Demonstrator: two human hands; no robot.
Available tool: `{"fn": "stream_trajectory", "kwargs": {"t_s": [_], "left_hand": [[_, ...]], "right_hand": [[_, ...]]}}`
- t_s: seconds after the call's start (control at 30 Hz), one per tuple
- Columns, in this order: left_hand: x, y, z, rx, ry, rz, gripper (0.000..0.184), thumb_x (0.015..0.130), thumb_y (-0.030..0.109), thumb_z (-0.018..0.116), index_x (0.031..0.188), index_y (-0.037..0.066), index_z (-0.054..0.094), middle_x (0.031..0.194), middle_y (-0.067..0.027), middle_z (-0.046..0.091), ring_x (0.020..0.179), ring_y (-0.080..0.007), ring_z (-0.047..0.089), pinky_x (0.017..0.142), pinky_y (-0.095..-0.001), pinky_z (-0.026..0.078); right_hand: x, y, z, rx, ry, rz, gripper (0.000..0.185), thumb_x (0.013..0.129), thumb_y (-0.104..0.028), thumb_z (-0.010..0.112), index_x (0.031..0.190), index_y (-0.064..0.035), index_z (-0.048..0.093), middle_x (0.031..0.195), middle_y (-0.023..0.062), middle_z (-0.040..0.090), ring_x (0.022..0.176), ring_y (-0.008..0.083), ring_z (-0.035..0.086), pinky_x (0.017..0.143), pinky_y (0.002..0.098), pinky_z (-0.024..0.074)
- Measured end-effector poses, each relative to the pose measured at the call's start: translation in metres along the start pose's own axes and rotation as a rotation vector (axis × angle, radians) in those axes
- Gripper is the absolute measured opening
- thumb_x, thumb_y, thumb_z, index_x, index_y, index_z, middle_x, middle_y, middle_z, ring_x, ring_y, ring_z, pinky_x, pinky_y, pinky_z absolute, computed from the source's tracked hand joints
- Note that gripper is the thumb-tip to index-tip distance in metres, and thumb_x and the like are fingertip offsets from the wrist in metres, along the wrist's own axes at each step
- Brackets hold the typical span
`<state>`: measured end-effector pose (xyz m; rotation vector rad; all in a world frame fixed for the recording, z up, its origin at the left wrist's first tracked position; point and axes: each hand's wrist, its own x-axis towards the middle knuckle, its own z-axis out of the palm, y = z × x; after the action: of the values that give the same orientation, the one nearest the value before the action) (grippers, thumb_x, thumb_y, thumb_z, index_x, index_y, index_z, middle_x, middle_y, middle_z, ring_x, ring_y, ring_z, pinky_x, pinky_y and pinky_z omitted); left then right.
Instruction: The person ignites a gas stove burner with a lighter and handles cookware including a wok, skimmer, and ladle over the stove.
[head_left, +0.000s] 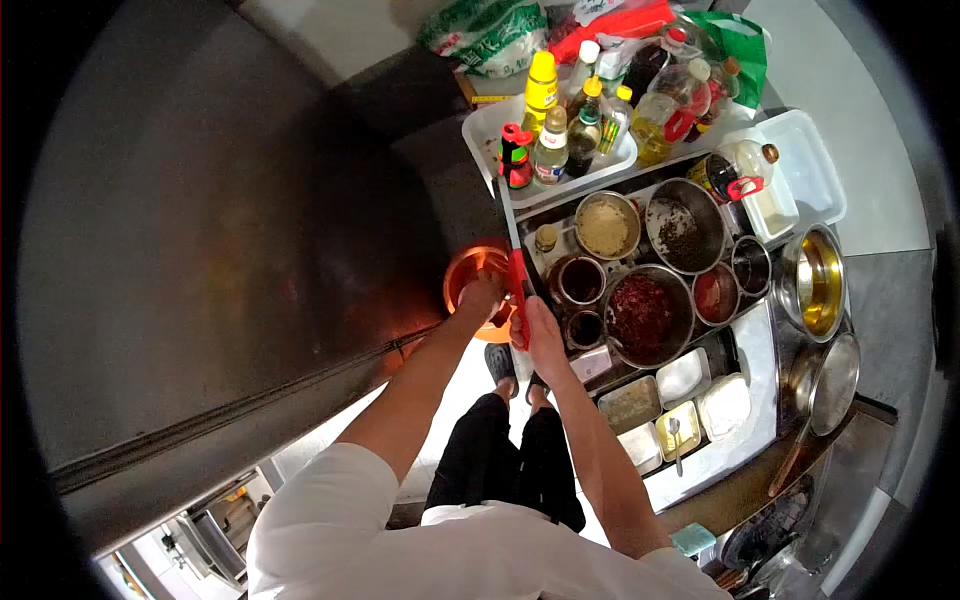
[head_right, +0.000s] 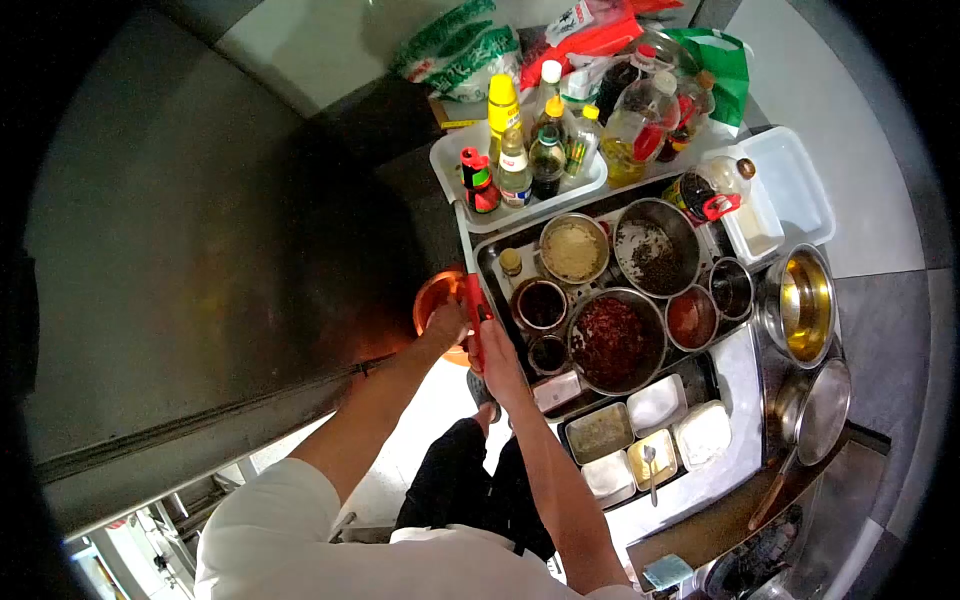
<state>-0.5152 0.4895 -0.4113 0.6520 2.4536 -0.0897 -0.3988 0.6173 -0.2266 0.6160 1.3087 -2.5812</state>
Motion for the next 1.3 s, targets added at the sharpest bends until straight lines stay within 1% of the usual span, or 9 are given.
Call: {"fn": "stream_trajectory", "kwargs": {"t_s": [0.17,0.23,0.27,0.37,0.57,0.77,0.9,1.17,1.3], "left_hand": [[0.020,0.002,0.018,0.019,-0.034,-0.006,0.026,0.087,0.017,0.060,0.103,-0.002,0.066,0.099,-0.0183,0.068,0.101,-0.0277,0.066,0.069,-0.0387,0.060],[0.021,0.012,0.006,-0.472,-0.026,-0.552,0.022,0.089,0.014,0.058,0.093,-0.004,0.068,0.091,-0.0169,0.071,0.078,-0.0254,0.072,0.061,-0.0363,0.060],[0.009,0.014,-0.019,-0.433,-0.175,-0.387,0.024,0.090,0.015,0.055,0.100,-0.004,0.067,0.089,-0.0197,0.071,0.066,-0.0262,0.071,0.054,-0.0356,0.059],[0.004,0.022,-0.047,-1.274,-0.135,-0.957,0.033,0.092,0.024,0.055,0.105,-0.005,0.065,0.100,-0.0203,0.069,0.081,-0.0280,0.071,0.062,-0.0396,0.060],[-0.003,-0.009,0.020,0.054,0.293,0.160,0.065,0.090,0.034,0.061,0.138,-0.001,0.034,0.125,-0.0240,0.044,0.107,-0.0452,0.055,0.087,-0.0486,0.053],[0.002,0.019,-0.008,0.482,-0.181,0.195,0.058,0.088,0.022,0.061,0.136,0.000,0.036,0.119,-0.0188,0.054,0.105,-0.0418,0.058,0.083,-0.0481,0.055],[0.025,0.022,0.008,-0.086,-0.111,-0.550,0.055,0.063,0.045,0.082,0.090,0.002,0.060,0.101,-0.0134,0.066,0.080,-0.0316,0.068,0.053,-0.0469,0.052],[0.025,0.027,0.000,-0.578,-0.053,-0.818,0.083,0.064,0.061,0.077,0.116,0.001,0.051,0.110,-0.0195,0.058,0.093,-0.0336,0.062,0.076,-0.0436,0.052],[-0.029,0.031,-0.027,-0.434,0.104,-0.435,0.099,0.073,0.051,0.077,0.141,0.005,0.023,0.132,-0.0211,0.034,0.120,-0.0384,0.046,0.091,-0.0486,0.050]], "right_hand": [[-0.014,-0.006,-0.009,0.127,-0.006,-0.039,0.036,0.104,-0.040,0.035,0.085,-0.0099,0.044,0.067,-0.0018,0.043,0.054,0.0064,0.038,0.049,0.0222,0.0294],[-0.020,-0.024,0.001,0.123,0.042,-0.026,0.036,0.104,-0.040,0.037,0.085,-0.0103,0.044,0.068,-0.0019,0.044,0.054,0.0064,0.038,0.048,0.0215,0.0288],[-0.022,-0.027,0.003,0.125,0.038,-0.061,0.035,0.104,-0.040,0.037,0.085,-0.0105,0.044,0.067,-0.0020,0.043,0.054,0.0064,0.038,0.049,0.0216,0.0289],[-0.028,-0.026,-0.001,0.138,0.027,-0.071,0.035,0.103,-0.040,0.038,0.085,-0.0111,0.043,0.068,-0.0023,0.043,0.054,0.0065,0.038,0.049,0.0219,0.0295],[-0.038,-0.025,0.006,0.166,0.042,-0.042,0.035,0.104,-0.039,0.035,0.087,-0.0100,0.043,0.070,-0.0016,0.043,0.056,0.0066,0.038,0.051,0.0228,0.0307],[-0.024,-0.019,0.013,0.072,0.057,-0.036,0.039,0.104,-0.043,0.035,0.086,-0.0094,0.044,0.068,-0.0019,0.042,0.056,0.0069,0.038,0.051,0.0230,0.0317],[-0.025,-0.023,0.015,0.051,0.055,-0.042,0.040,0.103,-0.044,0.036,0.092,-0.0077,0.048,0.068,-0.0020,0.042,0.055,0.0071,0.038,0.051,0.0229,0.0313],[-0.040,-0.027,0.001,0.130,0.053,-0.119,0.042,0.102,-0.045,0.038,0.109,-0.0054,0.050,0.073,-0.0019,0.044,0.056,0.0073,0.038,0.050,0.0224,0.0305],[-0.042,-0.022,-0.003,0.227,0.052,-0.068,0.036,0.104,-0.038,0.034,0.106,-0.0052,0.049,0.071,-0.0015,0.046,0.055,0.0065,0.040,0.050,0.0217,0.0319]]}}
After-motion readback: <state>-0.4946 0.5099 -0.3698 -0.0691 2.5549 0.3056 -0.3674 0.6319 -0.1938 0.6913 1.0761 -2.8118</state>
